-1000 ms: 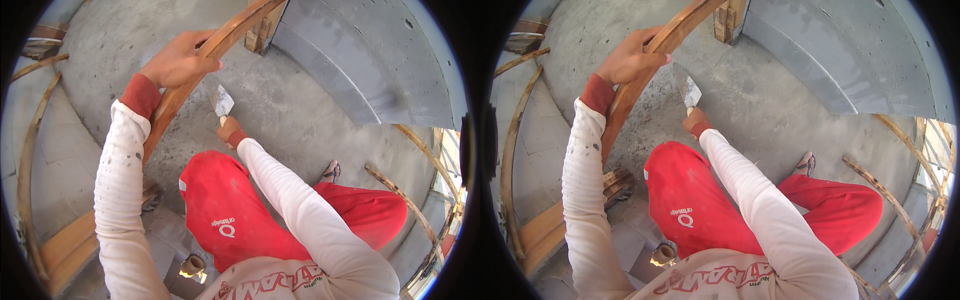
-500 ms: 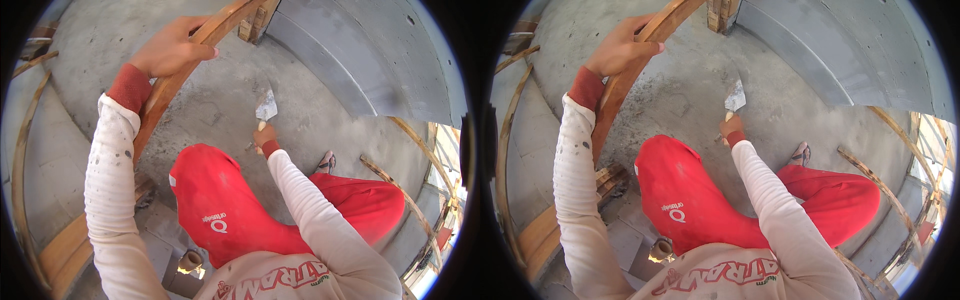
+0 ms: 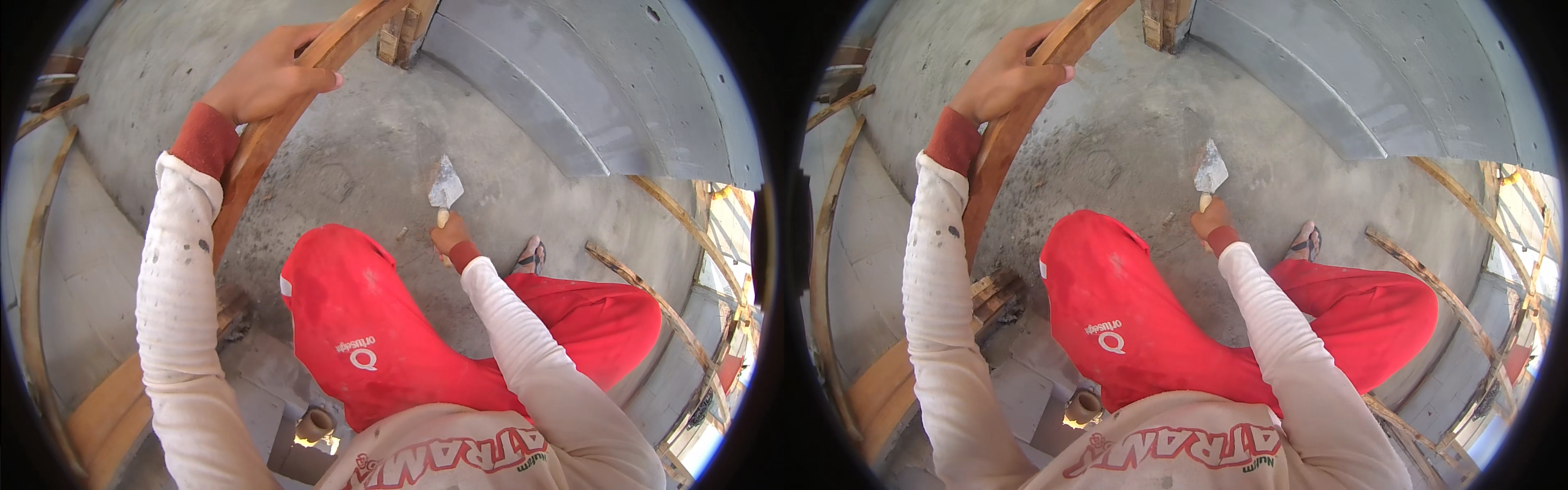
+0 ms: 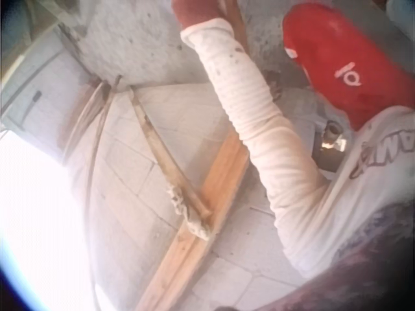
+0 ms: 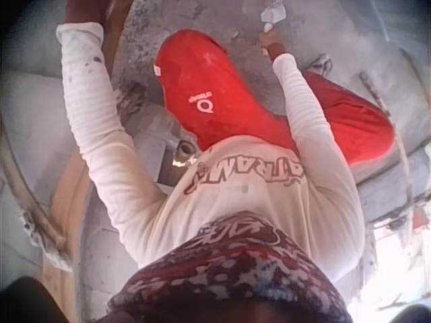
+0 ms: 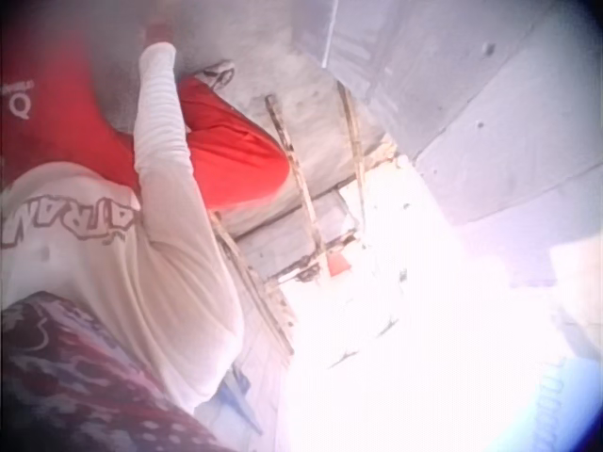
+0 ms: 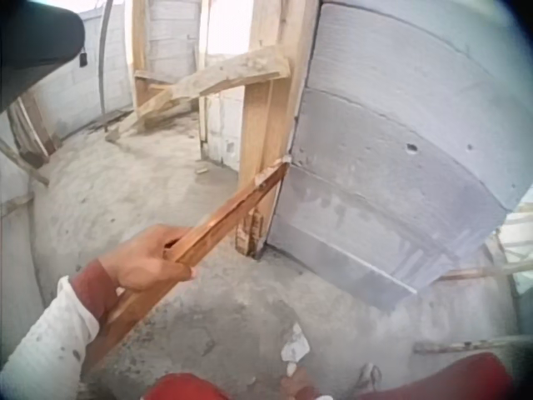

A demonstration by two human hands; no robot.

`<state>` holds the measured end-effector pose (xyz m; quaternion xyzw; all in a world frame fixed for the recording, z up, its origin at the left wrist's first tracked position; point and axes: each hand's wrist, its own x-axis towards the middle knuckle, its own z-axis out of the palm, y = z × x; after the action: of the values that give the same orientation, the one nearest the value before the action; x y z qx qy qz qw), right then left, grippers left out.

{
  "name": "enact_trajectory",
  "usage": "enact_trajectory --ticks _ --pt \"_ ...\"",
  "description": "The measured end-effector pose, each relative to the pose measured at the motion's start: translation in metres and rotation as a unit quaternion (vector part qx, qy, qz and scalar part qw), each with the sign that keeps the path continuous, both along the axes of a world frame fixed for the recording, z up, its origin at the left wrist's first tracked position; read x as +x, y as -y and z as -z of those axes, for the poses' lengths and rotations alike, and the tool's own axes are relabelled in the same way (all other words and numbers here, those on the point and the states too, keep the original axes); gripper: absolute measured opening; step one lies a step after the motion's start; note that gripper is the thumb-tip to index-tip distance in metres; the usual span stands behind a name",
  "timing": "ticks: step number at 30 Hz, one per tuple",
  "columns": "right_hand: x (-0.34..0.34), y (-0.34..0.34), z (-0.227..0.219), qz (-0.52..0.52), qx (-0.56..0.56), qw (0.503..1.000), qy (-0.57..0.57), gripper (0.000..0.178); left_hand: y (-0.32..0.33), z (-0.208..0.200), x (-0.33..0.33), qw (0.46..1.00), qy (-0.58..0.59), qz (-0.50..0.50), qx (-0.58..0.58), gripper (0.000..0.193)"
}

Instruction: The person smooths wet concrete on the floor using a trowel while holding a piece of wood for alignment.

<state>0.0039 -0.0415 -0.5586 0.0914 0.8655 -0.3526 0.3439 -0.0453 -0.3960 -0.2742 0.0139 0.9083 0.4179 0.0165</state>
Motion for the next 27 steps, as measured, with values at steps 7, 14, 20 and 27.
enact_trajectory --ticks 7,14,20,27 --pt "-0.018 -0.046 -0.015 0.013 0.013 0.999 0.035 0.023 -0.003 0.007 -0.010 0.999 -0.024 0.015 -0.019 0.043" --pt "-0.010 -0.042 0.005 0.021 -0.009 0.999 0.043 0.022 -0.002 0.010 -0.015 0.999 -0.027 0.004 -0.034 0.042" --pt "-0.048 -0.028 0.031 0.239 -0.037 0.969 0.050 0.011 -0.013 -0.008 -0.020 0.999 0.041 0.010 0.018 0.045" --pt "0.019 0.153 0.031 -0.034 0.001 0.999 0.014 0.038 -0.013 -0.002 -0.026 0.995 0.037 0.043 0.088 0.050"
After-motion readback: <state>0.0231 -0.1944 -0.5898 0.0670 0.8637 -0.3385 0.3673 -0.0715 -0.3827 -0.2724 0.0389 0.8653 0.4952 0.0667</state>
